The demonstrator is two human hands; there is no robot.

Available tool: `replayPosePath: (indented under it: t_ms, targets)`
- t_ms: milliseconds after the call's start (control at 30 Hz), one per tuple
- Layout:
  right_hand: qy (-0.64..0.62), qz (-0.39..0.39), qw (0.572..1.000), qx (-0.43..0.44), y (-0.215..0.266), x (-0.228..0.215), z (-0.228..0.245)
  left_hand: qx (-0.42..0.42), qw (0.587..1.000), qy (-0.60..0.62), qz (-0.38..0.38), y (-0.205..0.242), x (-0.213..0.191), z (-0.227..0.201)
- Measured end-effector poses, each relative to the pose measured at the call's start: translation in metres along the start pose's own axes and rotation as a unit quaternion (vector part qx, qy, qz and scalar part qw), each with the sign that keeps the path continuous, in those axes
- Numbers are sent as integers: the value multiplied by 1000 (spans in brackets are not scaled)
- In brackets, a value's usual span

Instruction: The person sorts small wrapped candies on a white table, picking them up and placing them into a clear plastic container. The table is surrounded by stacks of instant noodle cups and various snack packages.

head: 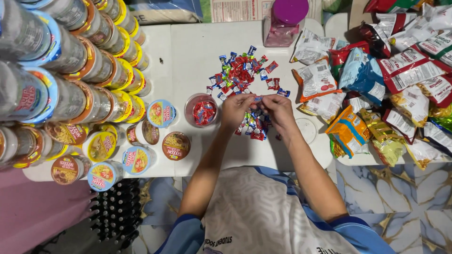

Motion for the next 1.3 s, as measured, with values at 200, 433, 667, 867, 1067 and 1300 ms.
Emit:
replayPosePath:
  t_ms: [200, 433, 667, 867, 1067, 1300]
  targets:
    - [-100, -65, 991, 53, 9, 12, -11, 35, 998, 47, -33, 11, -1, -3]
    - [-119, -29, 991, 51, 7, 23, -17, 3, 999, -7, -34, 13, -13, -11]
    - [-94, -19, 993, 64, 8, 38, -18, 43, 999, 11, -18, 17, -26, -9]
    - [22, 28, 997, 65, 2, 65, -34, 10, 988, -135, -69, 47, -69, -51]
    - [307, 78, 947, -44, 7, 119, -34, 162, 904, -346, -192, 83, -115, -86]
    - [408, 78, 905, -97, 11, 142, -19, 182, 826, -452, -283, 95, -116, -104]
Point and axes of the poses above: each hand's wrist, its own y-axis away from the middle knuckle, its own x-axis out of the palm, z = x × y, the point moved 7 cm from there along -y, towards the middle knuckle, and after that the axes turned 9 degrees about -y, right-handed, at the moved point
